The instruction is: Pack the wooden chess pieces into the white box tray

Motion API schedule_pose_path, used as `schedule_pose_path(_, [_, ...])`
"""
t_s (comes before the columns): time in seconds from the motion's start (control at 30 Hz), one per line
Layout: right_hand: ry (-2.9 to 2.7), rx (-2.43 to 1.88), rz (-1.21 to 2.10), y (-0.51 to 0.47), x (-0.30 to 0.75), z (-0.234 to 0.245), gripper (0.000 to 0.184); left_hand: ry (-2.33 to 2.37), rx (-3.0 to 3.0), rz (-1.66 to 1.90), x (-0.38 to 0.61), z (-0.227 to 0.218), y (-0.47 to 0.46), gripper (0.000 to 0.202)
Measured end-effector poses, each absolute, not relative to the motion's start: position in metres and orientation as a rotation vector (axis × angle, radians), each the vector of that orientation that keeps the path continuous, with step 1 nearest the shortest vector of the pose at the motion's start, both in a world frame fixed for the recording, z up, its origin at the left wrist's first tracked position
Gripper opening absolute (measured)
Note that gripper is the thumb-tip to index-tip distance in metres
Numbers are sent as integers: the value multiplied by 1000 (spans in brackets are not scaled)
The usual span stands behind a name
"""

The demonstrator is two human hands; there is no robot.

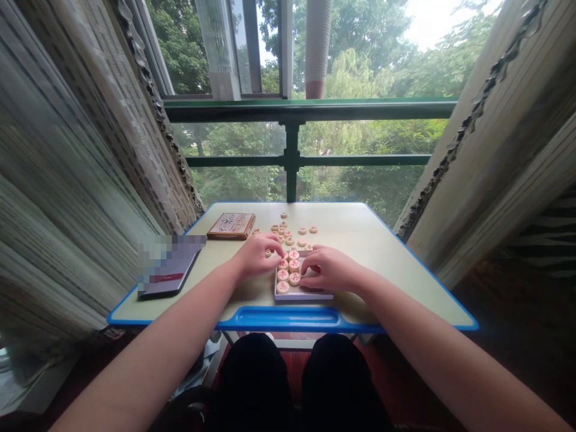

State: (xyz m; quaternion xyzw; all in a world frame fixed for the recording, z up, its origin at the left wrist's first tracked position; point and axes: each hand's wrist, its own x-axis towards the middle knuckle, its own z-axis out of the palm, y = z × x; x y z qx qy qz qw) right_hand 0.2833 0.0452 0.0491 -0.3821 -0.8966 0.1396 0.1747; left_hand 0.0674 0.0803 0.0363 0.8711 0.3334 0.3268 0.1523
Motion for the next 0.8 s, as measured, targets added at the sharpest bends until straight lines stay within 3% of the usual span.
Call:
schedule_pose_path(0.23, [-2414,-1005,437,51,288,53,18,991,2478,1013,68,36,85,14])
schedule_pose_path(0.43, [-2135,-1099,497,60,291,46,32,1049,2308,1175,67,31,94,30])
schedule_pose_path(0.67, [-1810,-1092,622,64,276,49,40,1285,2370,1246,62,25,106,22])
schedule_pose_path(0.8, [-1932,-1132,647,75,262,67,36,1435,2344,1259,60,23,112,20])
